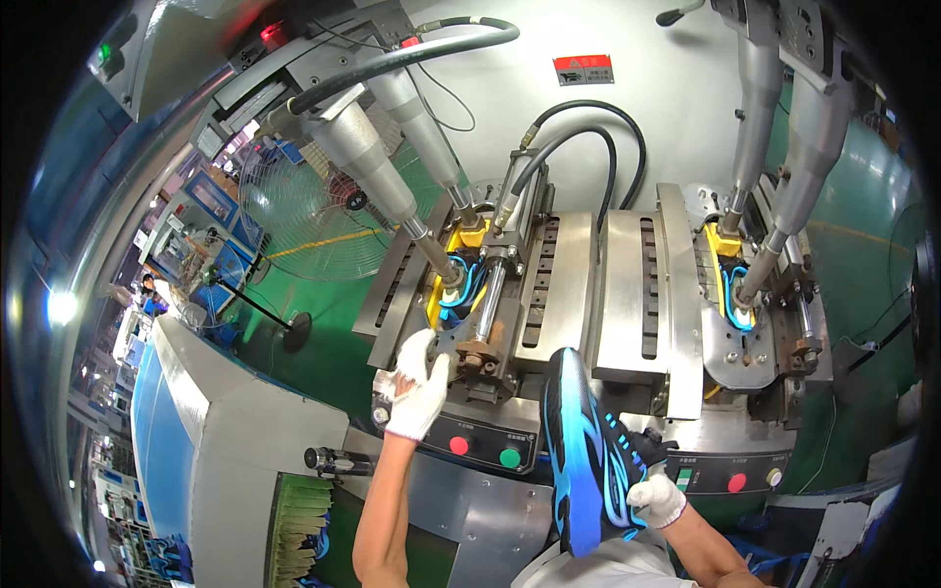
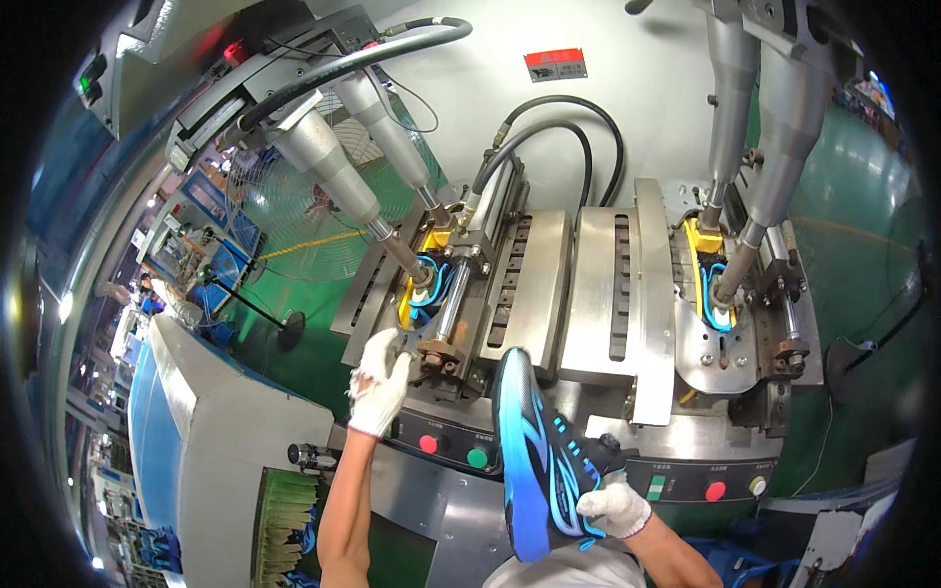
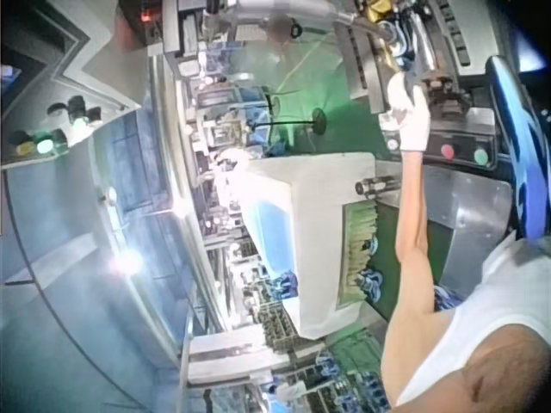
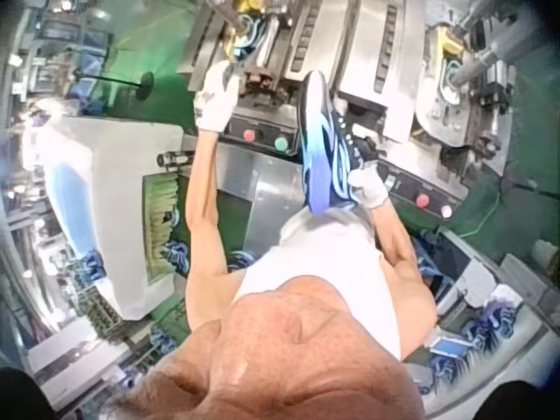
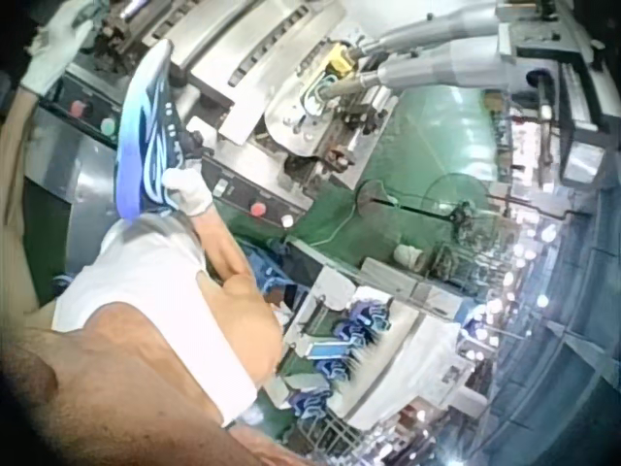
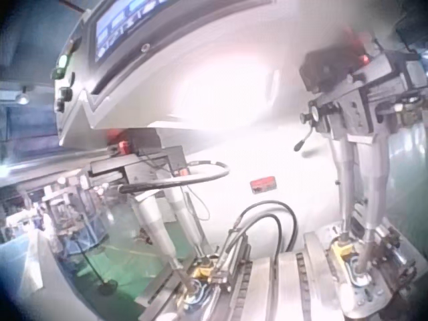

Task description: The person places shoes into a pressing machine, operates the machine with buttons, removes the pressed shoes, and transfers shoes to and from a conveyor belt.

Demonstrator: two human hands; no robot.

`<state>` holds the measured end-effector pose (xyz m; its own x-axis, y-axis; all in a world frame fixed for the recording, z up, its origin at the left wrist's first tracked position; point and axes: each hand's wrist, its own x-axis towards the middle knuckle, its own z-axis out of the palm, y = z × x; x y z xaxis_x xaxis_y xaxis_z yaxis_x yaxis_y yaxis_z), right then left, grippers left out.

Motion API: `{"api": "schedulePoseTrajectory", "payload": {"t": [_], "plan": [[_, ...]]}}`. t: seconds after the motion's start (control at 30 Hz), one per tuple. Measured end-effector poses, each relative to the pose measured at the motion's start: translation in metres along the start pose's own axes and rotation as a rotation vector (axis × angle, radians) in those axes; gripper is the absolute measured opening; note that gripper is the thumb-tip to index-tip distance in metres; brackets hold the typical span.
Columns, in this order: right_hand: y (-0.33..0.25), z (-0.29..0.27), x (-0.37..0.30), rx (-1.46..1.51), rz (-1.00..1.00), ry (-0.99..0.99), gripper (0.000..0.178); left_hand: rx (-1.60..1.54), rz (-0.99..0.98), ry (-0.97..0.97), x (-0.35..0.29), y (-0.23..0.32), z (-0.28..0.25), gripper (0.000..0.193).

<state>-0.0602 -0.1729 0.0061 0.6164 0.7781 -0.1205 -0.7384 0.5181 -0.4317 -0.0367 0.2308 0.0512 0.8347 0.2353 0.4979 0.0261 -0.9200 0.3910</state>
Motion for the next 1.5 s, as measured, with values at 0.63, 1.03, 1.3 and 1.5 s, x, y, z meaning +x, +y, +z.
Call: {"api": "schedulePoseTrajectory", "payload": {"t": [0.63, 1.03, 1.3, 1.5], "plan": [[-0.002, 0.018, 0.012, -0.130, -0.179, 0.336, 0.081, 0.137, -0.163, -0.309, 0.104, -0.081, 0.133, 0.084], [-0.002, 0.015, -0.004, -0.357, -0.130, 0.638, 0.048, 0.243, -0.407, -0.437, 0.194, -0.099, 0.148, 0.091], [0.003, 0.071, 0.092, -0.526, -0.062, 0.590, 0.024, -0.192, -0.520, 0.034, 0.044, -0.042, -0.028, 0.080], [0.022, 0.096, 0.341, -0.433, -0.078, 0.255, 0.016, -0.066, -0.722, 0.221, -0.188, -0.042, -0.088, 0.077]]}}
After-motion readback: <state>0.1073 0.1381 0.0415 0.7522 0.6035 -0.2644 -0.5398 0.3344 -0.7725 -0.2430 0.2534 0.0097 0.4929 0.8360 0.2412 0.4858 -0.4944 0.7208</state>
